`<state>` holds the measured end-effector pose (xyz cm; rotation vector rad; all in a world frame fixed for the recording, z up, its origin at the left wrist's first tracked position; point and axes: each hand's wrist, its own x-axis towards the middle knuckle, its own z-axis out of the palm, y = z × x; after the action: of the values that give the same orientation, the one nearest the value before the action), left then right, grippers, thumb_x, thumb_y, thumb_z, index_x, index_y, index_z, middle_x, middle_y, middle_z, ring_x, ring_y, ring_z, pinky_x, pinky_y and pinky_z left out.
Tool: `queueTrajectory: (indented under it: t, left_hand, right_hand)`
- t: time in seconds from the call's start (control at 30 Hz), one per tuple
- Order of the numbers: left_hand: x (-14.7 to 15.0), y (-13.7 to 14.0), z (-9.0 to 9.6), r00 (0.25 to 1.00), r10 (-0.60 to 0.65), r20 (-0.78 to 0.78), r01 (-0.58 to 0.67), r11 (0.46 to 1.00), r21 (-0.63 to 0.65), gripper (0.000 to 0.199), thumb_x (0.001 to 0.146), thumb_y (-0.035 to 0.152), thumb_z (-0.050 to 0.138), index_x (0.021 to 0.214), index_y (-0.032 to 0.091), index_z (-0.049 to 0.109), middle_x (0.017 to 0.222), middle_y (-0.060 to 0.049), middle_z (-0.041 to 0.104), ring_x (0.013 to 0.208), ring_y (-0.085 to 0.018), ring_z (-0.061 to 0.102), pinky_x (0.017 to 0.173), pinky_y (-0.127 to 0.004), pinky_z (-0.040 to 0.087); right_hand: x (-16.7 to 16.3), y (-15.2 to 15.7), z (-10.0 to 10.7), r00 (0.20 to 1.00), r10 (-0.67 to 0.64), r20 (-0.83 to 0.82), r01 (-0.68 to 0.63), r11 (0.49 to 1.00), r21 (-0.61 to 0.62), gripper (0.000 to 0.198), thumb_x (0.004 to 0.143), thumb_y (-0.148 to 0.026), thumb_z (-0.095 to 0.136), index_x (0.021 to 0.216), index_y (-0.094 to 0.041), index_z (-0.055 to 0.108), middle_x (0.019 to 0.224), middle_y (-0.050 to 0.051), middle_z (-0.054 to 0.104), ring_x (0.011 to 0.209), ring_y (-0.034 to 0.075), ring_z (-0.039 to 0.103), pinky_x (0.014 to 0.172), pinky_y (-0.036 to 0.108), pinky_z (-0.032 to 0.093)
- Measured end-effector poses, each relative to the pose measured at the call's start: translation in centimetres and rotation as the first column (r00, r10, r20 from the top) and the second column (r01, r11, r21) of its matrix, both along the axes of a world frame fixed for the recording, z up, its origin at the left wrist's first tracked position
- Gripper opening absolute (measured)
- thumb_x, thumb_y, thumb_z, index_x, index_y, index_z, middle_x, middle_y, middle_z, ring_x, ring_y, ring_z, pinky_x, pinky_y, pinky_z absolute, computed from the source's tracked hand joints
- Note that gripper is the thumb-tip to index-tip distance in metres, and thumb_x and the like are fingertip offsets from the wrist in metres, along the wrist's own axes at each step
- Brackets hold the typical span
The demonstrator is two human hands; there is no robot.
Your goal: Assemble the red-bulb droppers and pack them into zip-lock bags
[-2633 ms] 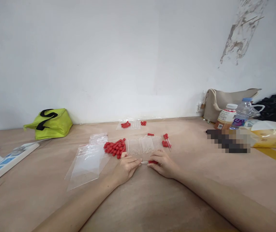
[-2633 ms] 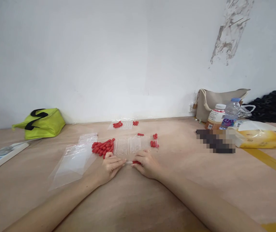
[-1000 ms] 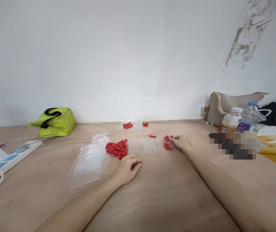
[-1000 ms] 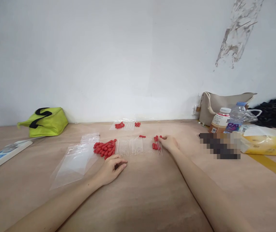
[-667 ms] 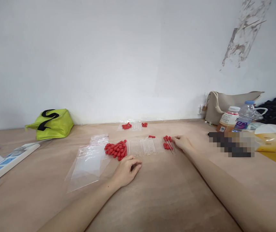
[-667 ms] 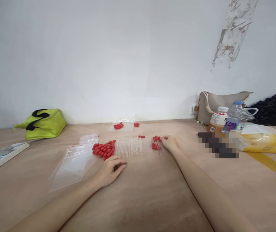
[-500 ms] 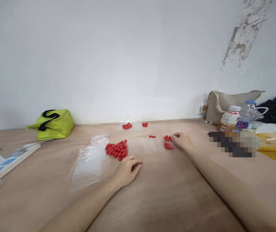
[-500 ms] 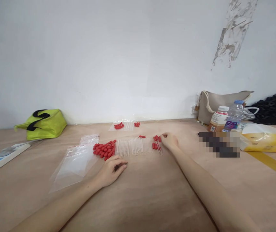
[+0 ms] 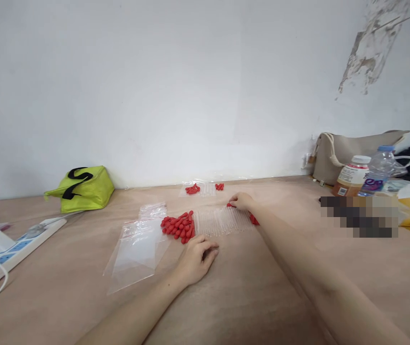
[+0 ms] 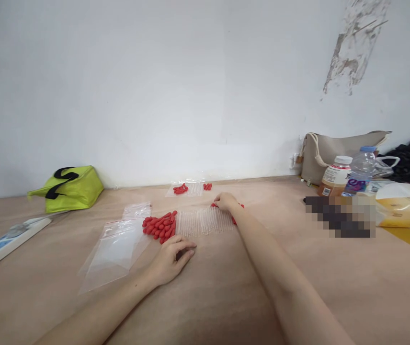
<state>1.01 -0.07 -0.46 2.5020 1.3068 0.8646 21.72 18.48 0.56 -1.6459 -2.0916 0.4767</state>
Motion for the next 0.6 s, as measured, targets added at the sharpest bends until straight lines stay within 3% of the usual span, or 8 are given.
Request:
queueTrajectory:
  t: [0.23, 0.4, 0.5, 0.6]
  left_hand:
    - [0.0, 0.1, 0.0, 1.0, -0.013, 0.004, 0.013, 1.0, -0.006, 0.02, 0.083, 0.021, 0.046, 0.093, 0.02, 0.063, 0.079, -0.003, 0.057, 0.072, -0.015, 0.053, 0.067, -0.026, 0.041]
    - [0.2, -0.2, 0.1, 1.0, 0.001, -0.003, -0.001, 1.0, 0.019, 0.018, 0.083, 0.02, 0.046, 0.089, 0.02, 0.063, 0.08, -0.004, 0.057, 0.076, -0.017, 0.052, 0.071, -0.028, 0.039]
    - [0.1, -0.4, 0.6, 0.981, 0.171, -0.093, -0.157, 0.978, 0.139, 0.014, 0.08, 0.021, 0.048, 0.078, 0.02, 0.062, 0.079, -0.004, 0.057, 0.08, -0.021, 0.049, 0.074, -0.035, 0.034]
    - [-0.2, 0.2, 1.8, 0.902, 0.392, -0.18, -0.334, 0.899, 0.282, 0.011, 0.077, 0.019, 0.048, 0.076, 0.019, 0.059, 0.084, -0.007, 0.056, 0.085, -0.024, 0.046, 0.076, -0.04, 0.029]
  right_hand:
    - [0.2, -0.5, 0.7, 0.999, -0.014, -0.038, 0.014, 1.0, -0.003, 0.014, 0.067, -0.029, 0.062, 0.067, -0.015, 0.066, 0.065, 0.003, 0.065, 0.058, 0.011, 0.056, 0.054, 0.019, 0.038]
    - [0.3, -3.3, 2.1, 0.99, -0.007, -0.14, 0.028, 0.989, 0.146, 0.025, 0.081, -0.028, 0.045, 0.096, -0.016, 0.06, 0.087, 0.004, 0.063, 0.075, 0.011, 0.055, 0.065, 0.02, 0.04]
    - [0.8, -7.2, 1.9, 0.975, 0.165, -0.147, -0.113, 0.944, 0.309, 0.032, 0.083, -0.024, 0.041, 0.112, -0.02, 0.051, 0.086, 0.003, 0.059, 0.077, 0.012, 0.053, 0.072, 0.024, 0.04]
    - [1.3, -11.7, 0.8, 0.95, 0.306, -0.058, -0.247, 0.854, 0.457, 0.026, 0.083, -0.02, 0.039, 0.099, -0.025, 0.059, 0.082, 0.004, 0.057, 0.081, 0.016, 0.05, 0.077, 0.031, 0.037]
